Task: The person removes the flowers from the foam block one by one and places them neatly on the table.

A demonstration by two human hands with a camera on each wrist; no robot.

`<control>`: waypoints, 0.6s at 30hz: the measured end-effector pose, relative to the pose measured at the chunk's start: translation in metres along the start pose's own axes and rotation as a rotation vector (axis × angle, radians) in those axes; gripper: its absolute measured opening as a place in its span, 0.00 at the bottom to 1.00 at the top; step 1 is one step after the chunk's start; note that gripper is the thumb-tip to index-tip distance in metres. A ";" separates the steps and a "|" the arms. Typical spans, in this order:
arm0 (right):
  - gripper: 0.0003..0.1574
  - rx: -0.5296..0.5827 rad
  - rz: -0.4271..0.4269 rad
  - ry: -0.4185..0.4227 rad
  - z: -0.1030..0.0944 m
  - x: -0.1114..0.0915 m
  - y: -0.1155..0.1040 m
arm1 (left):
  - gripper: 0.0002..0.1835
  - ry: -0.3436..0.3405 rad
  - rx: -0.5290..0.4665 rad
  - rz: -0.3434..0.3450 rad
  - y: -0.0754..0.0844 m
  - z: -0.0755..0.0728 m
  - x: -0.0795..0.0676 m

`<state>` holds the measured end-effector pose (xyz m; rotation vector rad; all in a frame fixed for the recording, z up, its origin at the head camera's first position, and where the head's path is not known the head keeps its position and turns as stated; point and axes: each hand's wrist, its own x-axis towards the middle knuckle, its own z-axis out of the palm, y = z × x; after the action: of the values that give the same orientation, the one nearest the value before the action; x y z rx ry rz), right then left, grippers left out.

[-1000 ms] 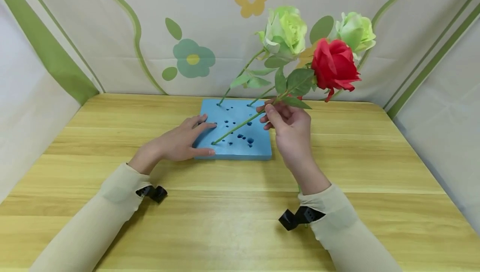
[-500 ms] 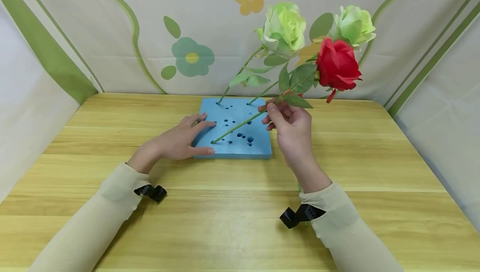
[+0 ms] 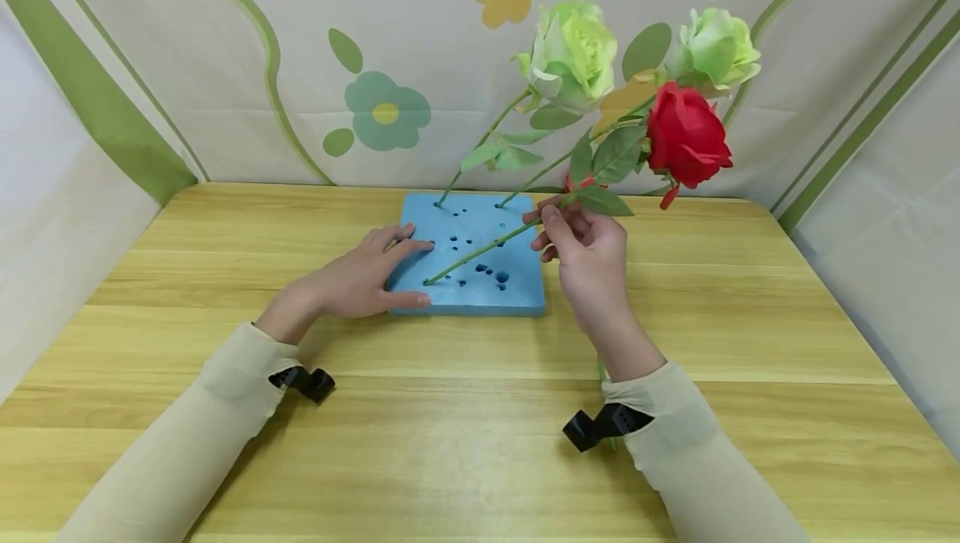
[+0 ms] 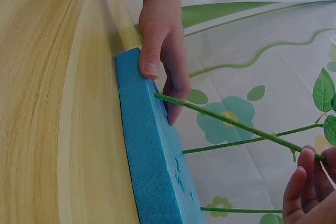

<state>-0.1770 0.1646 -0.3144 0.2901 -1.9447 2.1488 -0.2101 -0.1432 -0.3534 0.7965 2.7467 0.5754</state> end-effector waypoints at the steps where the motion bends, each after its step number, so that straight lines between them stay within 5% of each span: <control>1: 0.08 0.001 0.000 0.000 0.000 0.000 0.000 | 0.46 0.001 -0.001 0.001 0.000 0.000 0.000; 18: 0.10 -0.022 0.014 0.018 -0.001 -0.001 -0.001 | 0.46 0.006 -0.010 0.013 -0.002 -0.001 0.000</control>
<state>-0.1759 0.1659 -0.3138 0.2532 -1.9650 2.1301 -0.2113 -0.1446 -0.3533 0.8119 2.7443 0.5948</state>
